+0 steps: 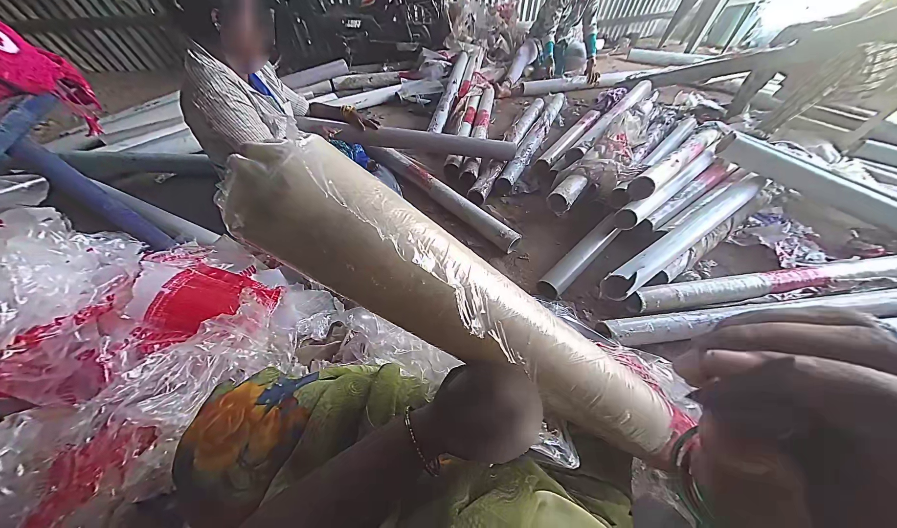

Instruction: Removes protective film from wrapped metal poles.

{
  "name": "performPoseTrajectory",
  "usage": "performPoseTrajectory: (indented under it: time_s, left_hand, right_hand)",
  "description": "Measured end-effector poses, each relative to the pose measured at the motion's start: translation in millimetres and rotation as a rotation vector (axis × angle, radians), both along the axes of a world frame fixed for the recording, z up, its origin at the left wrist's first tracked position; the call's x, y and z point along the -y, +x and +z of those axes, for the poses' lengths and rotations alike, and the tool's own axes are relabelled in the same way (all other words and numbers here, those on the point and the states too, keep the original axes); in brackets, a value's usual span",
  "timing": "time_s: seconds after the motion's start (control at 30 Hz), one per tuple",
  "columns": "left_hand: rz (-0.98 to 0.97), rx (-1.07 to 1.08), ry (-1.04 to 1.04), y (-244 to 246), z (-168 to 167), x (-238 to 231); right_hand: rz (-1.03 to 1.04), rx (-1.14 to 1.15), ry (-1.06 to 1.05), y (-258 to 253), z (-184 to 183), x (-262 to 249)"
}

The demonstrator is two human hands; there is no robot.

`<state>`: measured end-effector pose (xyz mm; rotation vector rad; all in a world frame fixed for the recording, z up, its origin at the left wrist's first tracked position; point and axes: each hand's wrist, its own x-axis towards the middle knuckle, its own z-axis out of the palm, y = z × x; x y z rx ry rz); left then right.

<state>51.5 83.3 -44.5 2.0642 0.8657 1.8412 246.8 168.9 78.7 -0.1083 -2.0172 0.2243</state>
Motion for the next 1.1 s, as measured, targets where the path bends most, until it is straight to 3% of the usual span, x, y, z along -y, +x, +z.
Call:
performPoseTrajectory:
  time_s: [0.1,0.3,0.5,0.63,0.77,0.97,1.1]
  left_hand:
    - [-0.001,-0.025,0.0,-1.5,0.5,1.9]
    - [-0.039,-0.03,-0.021,-3.5,-2.8,2.0]
    - [-0.042,-0.011,-0.081,-0.6,1.0,2.5]
    - [-0.063,0.122,-0.278,8.9,18.6,4.2]
    - [-0.092,0.276,-0.604,22.1,52.3,6.6]
    - [-0.116,0.042,-0.913,2.4,83.3,33.7]
    - [-0.14,0.1,-1.065,-23.1,74.1,36.5]
  right_hand:
    - [-0.018,0.084,-0.033,5.7,-16.8,-9.7]
    - [-0.224,0.304,-0.114,52.6,-85.6,-7.5]
    - [-0.4,0.241,-0.375,84.2,-135.8,14.6]
    - [-0.346,-0.095,-0.622,82.8,-166.7,-1.9]
    - [-0.298,-0.428,-0.79,67.9,-169.1,-36.5]
    - [-0.361,-0.445,-0.802,71.1,-165.3,-63.9]
    - [-0.463,-0.312,-0.672,75.8,-175.6,-49.5]
